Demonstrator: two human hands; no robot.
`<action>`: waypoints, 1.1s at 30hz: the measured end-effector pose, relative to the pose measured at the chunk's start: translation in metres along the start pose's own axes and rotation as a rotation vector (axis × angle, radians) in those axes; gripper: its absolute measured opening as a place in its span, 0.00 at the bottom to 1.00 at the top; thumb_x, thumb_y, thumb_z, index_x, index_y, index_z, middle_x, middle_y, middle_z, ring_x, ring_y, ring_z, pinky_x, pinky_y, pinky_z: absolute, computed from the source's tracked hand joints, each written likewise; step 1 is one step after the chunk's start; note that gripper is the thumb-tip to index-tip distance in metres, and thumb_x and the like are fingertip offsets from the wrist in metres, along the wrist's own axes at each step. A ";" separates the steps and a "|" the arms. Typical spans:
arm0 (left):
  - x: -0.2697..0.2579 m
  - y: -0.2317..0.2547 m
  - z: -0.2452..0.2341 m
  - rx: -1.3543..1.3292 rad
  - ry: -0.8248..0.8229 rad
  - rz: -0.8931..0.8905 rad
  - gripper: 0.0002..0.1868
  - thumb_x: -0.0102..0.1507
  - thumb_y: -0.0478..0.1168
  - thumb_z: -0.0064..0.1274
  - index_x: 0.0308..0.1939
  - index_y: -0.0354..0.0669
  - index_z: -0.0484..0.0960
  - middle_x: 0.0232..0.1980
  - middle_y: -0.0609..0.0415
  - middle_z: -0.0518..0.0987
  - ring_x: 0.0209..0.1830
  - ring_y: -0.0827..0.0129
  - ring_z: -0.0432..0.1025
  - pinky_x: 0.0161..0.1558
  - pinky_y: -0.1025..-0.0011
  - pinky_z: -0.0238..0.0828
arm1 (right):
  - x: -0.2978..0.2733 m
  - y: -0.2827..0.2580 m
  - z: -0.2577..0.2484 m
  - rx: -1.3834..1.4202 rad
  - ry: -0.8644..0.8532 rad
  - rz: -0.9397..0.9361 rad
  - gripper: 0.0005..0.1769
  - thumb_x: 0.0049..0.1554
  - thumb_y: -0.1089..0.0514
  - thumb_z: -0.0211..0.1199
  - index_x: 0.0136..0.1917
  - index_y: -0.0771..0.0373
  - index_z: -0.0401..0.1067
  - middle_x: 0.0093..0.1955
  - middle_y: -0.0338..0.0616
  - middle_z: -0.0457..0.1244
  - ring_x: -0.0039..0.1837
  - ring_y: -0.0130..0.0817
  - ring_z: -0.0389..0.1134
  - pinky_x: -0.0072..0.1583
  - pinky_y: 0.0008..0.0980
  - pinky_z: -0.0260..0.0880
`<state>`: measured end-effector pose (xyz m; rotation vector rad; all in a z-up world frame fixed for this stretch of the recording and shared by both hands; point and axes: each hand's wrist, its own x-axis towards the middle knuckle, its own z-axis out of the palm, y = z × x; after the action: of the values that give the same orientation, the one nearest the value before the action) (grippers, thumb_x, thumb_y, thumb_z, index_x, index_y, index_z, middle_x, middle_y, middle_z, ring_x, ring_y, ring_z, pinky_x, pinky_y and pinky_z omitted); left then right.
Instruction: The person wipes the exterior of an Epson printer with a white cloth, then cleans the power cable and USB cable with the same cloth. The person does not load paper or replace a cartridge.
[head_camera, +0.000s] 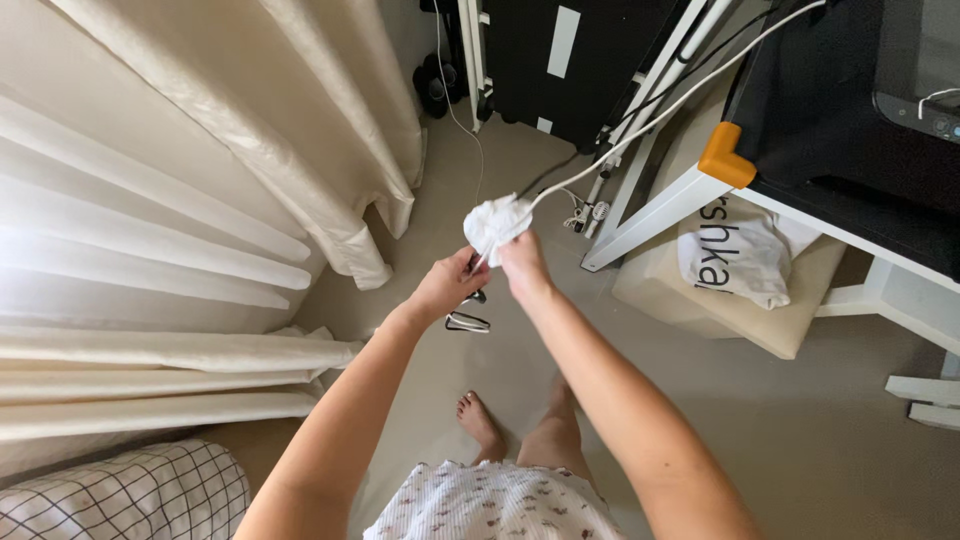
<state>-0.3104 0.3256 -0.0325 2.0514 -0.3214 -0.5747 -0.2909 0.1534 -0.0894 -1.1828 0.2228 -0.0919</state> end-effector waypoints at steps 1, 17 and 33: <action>-0.002 -0.001 0.000 0.018 -0.018 0.002 0.11 0.64 0.41 0.60 0.44 0.41 0.77 0.32 0.53 0.80 0.32 0.67 0.72 0.40 0.66 0.72 | 0.006 -0.008 -0.004 -0.123 -0.008 -0.051 0.16 0.62 0.68 0.52 0.62 0.66 0.71 0.60 0.45 0.69 0.60 0.31 0.71 0.59 0.31 0.73; -0.002 0.048 -0.056 -1.017 0.113 -0.050 0.10 0.75 0.41 0.35 0.56 0.47 0.71 0.34 0.60 0.70 0.35 0.70 0.73 0.44 0.66 0.77 | -0.037 -0.009 -0.037 -0.405 -0.375 0.093 0.24 0.60 0.63 0.59 0.69 0.58 0.62 0.66 0.37 0.60 0.66 0.27 0.63 0.65 0.29 0.64; 0.007 0.030 -0.101 -0.764 0.439 0.038 0.04 0.72 0.43 0.46 0.44 0.49 0.72 0.25 0.65 0.65 0.15 0.79 0.55 0.17 0.76 0.48 | 0.059 -0.034 -0.168 -0.275 0.329 0.171 0.13 0.69 0.52 0.57 0.58 0.61 0.77 0.47 0.39 0.68 0.46 0.30 0.66 0.47 0.33 0.68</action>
<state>-0.2520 0.3805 0.0360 1.3676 0.1154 -0.1605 -0.2688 -0.0230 -0.1262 -1.4132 0.6416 -0.1080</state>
